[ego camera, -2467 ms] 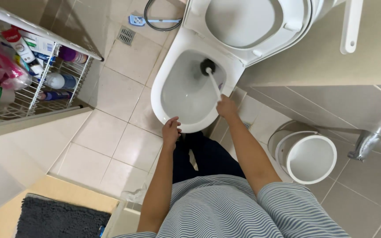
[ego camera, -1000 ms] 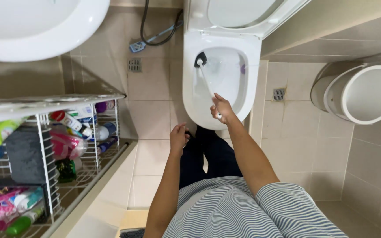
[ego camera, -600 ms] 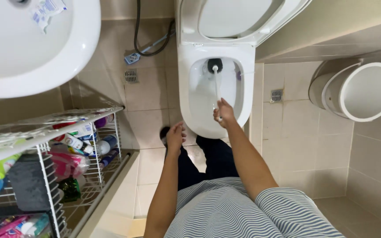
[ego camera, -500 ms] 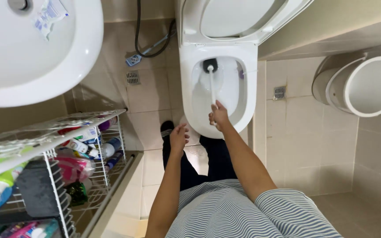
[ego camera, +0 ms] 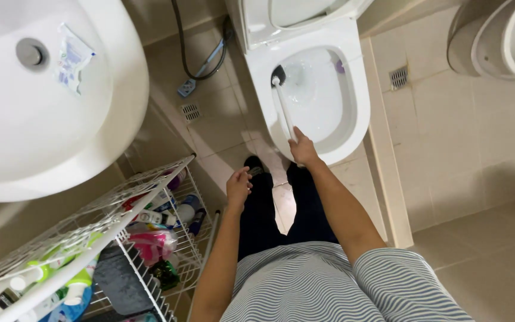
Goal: Scrubbing the inside of a toilet bowl with a brush and rinsing it with water.
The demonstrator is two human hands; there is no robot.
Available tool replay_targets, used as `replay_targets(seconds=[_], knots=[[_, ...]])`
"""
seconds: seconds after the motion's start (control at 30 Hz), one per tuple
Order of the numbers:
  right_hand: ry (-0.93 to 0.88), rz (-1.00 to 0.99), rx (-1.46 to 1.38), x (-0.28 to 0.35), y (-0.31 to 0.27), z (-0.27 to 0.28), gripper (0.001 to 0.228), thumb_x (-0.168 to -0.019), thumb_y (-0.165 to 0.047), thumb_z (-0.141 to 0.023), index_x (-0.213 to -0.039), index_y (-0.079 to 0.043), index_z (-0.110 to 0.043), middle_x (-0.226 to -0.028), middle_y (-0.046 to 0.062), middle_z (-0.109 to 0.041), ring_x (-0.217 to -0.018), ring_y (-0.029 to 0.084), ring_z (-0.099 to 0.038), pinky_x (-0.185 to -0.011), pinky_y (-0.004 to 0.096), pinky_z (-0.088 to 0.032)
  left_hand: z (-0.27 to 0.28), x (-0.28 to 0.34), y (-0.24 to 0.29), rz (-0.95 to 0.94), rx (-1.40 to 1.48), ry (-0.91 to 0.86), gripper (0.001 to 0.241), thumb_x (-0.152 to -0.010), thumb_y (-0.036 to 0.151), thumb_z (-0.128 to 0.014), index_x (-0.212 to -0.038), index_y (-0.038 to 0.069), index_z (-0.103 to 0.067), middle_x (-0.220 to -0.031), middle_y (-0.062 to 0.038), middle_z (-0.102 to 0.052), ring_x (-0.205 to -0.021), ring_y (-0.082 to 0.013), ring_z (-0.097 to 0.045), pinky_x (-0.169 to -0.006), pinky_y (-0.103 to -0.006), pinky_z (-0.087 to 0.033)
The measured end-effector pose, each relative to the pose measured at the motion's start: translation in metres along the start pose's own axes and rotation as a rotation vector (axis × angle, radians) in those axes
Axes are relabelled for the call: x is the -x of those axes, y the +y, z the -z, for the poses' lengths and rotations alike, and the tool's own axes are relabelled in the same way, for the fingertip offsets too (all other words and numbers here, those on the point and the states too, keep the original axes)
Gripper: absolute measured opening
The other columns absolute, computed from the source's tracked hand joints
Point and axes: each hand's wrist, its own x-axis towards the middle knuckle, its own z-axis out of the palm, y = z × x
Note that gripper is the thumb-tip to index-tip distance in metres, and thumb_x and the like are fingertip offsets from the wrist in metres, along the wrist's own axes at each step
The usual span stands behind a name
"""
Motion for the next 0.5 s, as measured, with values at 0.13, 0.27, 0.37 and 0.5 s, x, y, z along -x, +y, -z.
replay_targets(seconds=[0.13,0.27,0.37,0.5], knots=[[-0.013,-0.175,-0.24,-0.012,0.007,0.025,0.062,-0.098,-0.018,-0.059,-0.157,-0.01,-0.042,-0.085,0.021,-0.071,-0.059,0.026,-0.063,-0.057,0.04,-0.051,0.002,-0.006,0.012,0.029,-0.02,-0.019,0.032,-0.103,0.022,-0.055,-0.13,0.009,-0.067,-0.094,-0.002,-0.069,-0.065,-0.0091,-0.059,-0.054,-0.0266,-0.049],[0.1,-0.3,-0.718,-0.026,0.012,0.062,0.06,-0.102,-0.018,-0.056,-0.159,-0.013,-0.038,-0.069,0.011,-0.061,-0.047,0.017,-0.048,-0.042,0.035,-0.039,0.0,-0.01,0.02,0.039,-0.041,-0.042,0.032,-0.103,0.022,-0.056,-0.129,0.008,-0.068,-0.094,-0.003,-0.068,-0.064,-0.0096,-0.058,-0.053,-0.0265,-0.046],[0.183,-0.369,-1.017,-0.029,0.002,0.064,0.061,-0.105,-0.019,-0.052,-0.161,-0.016,-0.03,-0.063,0.006,-0.056,-0.045,0.014,-0.045,-0.04,0.032,-0.038,0.002,-0.012,0.017,0.032,-0.04,-0.06,0.031,-0.104,0.022,-0.056,-0.129,0.008,-0.068,-0.094,-0.003,-0.068,-0.065,-0.0096,-0.058,-0.053,-0.0259,-0.046],[0.168,-0.348,-1.021,-0.028,-0.009,0.029,0.065,-0.103,-0.021,-0.053,-0.162,-0.018,-0.026,-0.058,0.005,-0.053,-0.042,0.015,-0.043,-0.038,0.032,-0.039,0.003,-0.023,0.001,0.006,-0.056,-0.077,0.031,-0.102,0.021,-0.056,-0.127,0.009,-0.069,-0.094,-0.003,-0.069,-0.065,-0.0097,-0.059,-0.052,-0.0258,-0.047]])
